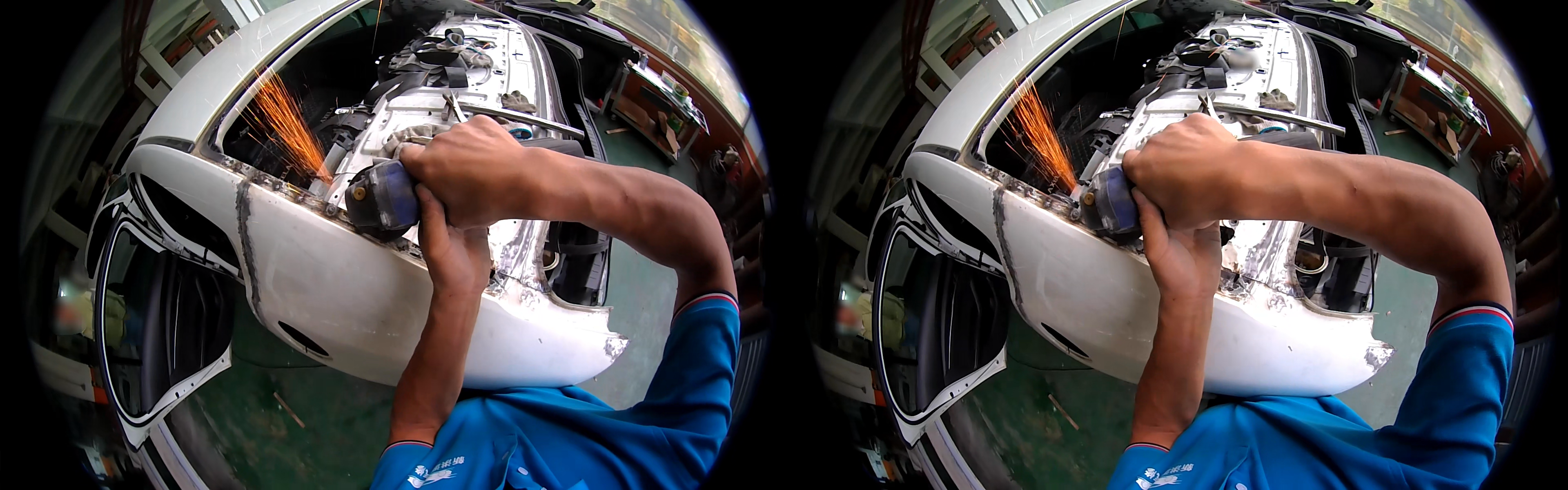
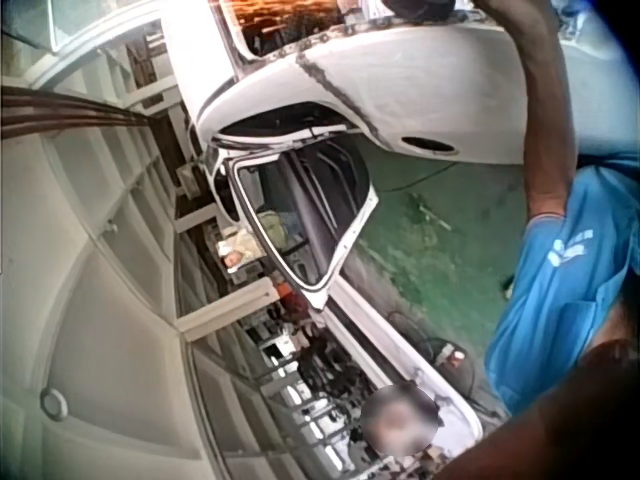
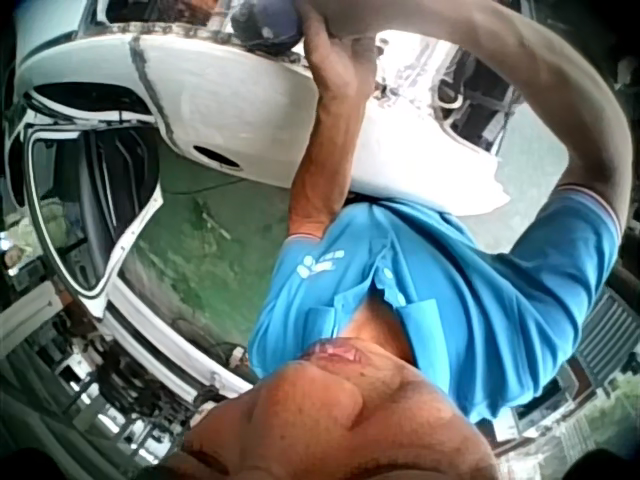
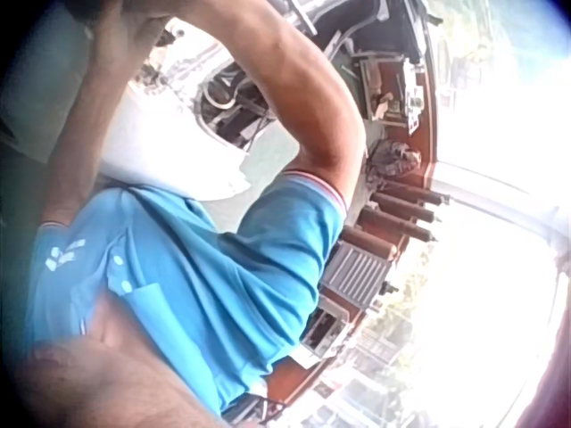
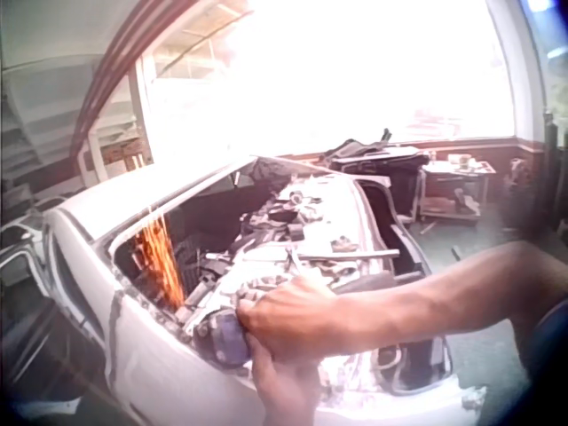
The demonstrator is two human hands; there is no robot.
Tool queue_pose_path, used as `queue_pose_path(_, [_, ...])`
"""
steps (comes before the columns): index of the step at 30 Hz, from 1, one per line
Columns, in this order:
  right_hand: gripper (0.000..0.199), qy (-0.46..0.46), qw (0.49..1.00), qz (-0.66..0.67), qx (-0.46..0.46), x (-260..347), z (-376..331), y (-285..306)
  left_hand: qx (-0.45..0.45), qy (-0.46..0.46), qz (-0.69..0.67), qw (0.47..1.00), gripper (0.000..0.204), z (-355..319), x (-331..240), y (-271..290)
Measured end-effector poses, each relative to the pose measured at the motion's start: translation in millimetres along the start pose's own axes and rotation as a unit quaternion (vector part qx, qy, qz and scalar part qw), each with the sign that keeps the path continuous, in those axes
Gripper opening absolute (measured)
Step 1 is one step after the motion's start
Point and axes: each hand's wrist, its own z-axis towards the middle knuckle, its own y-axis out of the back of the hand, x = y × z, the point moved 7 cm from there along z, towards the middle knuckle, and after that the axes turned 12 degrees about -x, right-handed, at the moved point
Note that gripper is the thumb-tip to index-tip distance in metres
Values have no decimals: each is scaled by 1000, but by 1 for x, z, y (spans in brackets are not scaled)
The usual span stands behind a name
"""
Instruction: The person uses an angle grinder to grind along the seam of a white car's body panel, producing sparks. The person moves the grinder along the edge to remove material and smooth the surface.
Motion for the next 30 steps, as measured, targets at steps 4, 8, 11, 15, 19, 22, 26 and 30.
queue_pose_path(4, [30, 5, 1000, -9, -1, 1, 1, 1, 10, -11, -3, 1000, 62, -1, -2, -1])
queue_pose_path(8, [30, 4, 1000, -23, 7, 2, 0, 0, 6, 4, -20, 1000, 60, -3, 0, 2])
queue_pose_path(11, [30, 17, 1000, -13, -12, 10, 0, 4, 13, 6, -18, 1000, 58, -2, -4, 3])
queue_pose_path(15, [29, 22, 999, -21, -17, 10, 2, 2, 12, 4, -19, 1000, 57, -1, -6, 2])
queue_pose_path(19, [28, 18, 999, -25, -14, 16, 2, 4, 40, -3, -31, 999, 57, -5, -8, 1])
queue_pose_path(22, [27, 23, 999, -42, 2, 18, 2, 8, 52, 2, -34, 998, 57, -2, -9, -2])
queue_pose_path(26, [27, 20, 999, -46, -17, 13, 0, 5, 45, 6, -30, 999, 59, -1, -3, 2])
queue_pose_path(30, [27, 22, 999, -38, -15, 16, 1, 6, 64, -16, -25, 997, 60, -8, -9, -1])
